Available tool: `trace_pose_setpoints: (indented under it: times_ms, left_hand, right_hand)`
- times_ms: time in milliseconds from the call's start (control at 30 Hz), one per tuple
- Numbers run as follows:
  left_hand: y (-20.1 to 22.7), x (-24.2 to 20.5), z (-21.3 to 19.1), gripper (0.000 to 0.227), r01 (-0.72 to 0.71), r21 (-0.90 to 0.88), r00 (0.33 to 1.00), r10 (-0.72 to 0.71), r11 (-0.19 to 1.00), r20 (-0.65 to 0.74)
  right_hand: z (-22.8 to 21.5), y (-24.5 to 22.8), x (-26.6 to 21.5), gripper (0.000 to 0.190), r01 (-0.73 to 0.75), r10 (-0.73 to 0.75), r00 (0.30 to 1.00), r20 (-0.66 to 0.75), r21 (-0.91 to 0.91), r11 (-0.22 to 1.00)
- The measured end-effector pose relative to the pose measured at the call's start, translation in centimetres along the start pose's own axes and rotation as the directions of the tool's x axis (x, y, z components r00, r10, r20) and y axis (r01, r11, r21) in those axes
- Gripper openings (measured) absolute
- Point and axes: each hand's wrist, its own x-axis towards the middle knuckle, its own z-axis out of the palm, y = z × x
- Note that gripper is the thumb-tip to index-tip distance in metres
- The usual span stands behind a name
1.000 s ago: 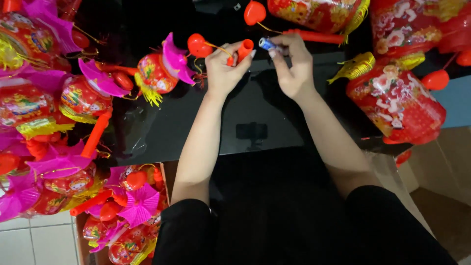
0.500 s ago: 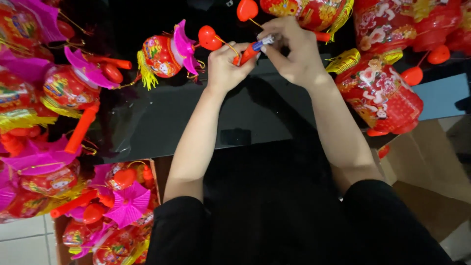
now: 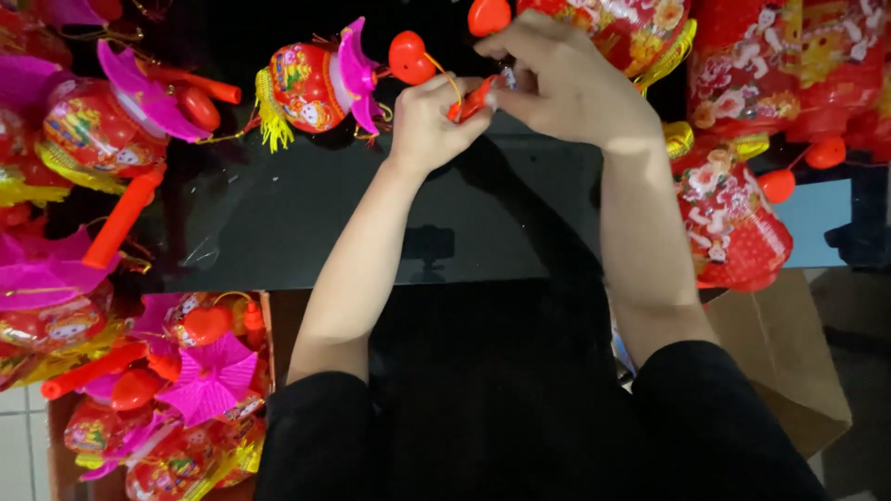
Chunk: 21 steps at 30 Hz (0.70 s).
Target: Assembling decorative lanterns by attaching plastic handles and sticks.
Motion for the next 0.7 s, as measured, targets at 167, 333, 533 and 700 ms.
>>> trace_pose_setpoints:
  times_ms: [167,333,533,700]
  left_hand:
    - [-1.1,0.2,-0.2,0.014,-0.008,0.031,0.999,0.009,0.999,-0.052]
    - [-2.0,0.6,-0.7,0.016,0.016,0.091,0.995,-0.007,0.996,-0.101]
    - [-2.2,1.1,-0.9,0.021,0.037,-0.119,0.982,-0.058,0.992,-0.181]
    - [-2.8,1.0,-0.4,0.019,0.076,-0.186,0.979,-0.109,0.98,-0.174]
  right_hand:
    - [1.0,2.5,0.0,0.014,-0.064,0.115,0.973,-0.2,0.246,0.967]
    - [4.9,4.6,1.8,0.032,-0.56,0.574,0.815,0.077,-0.149,0.815]
    - [8.8,8.5,2.6,0.04,-0.573,0.634,0.745,0.209,-0.285,0.768]
    - [9.6,9.1,1.6,0.03,-0.38,0.433,0.897,-0.083,0.355,0.854]
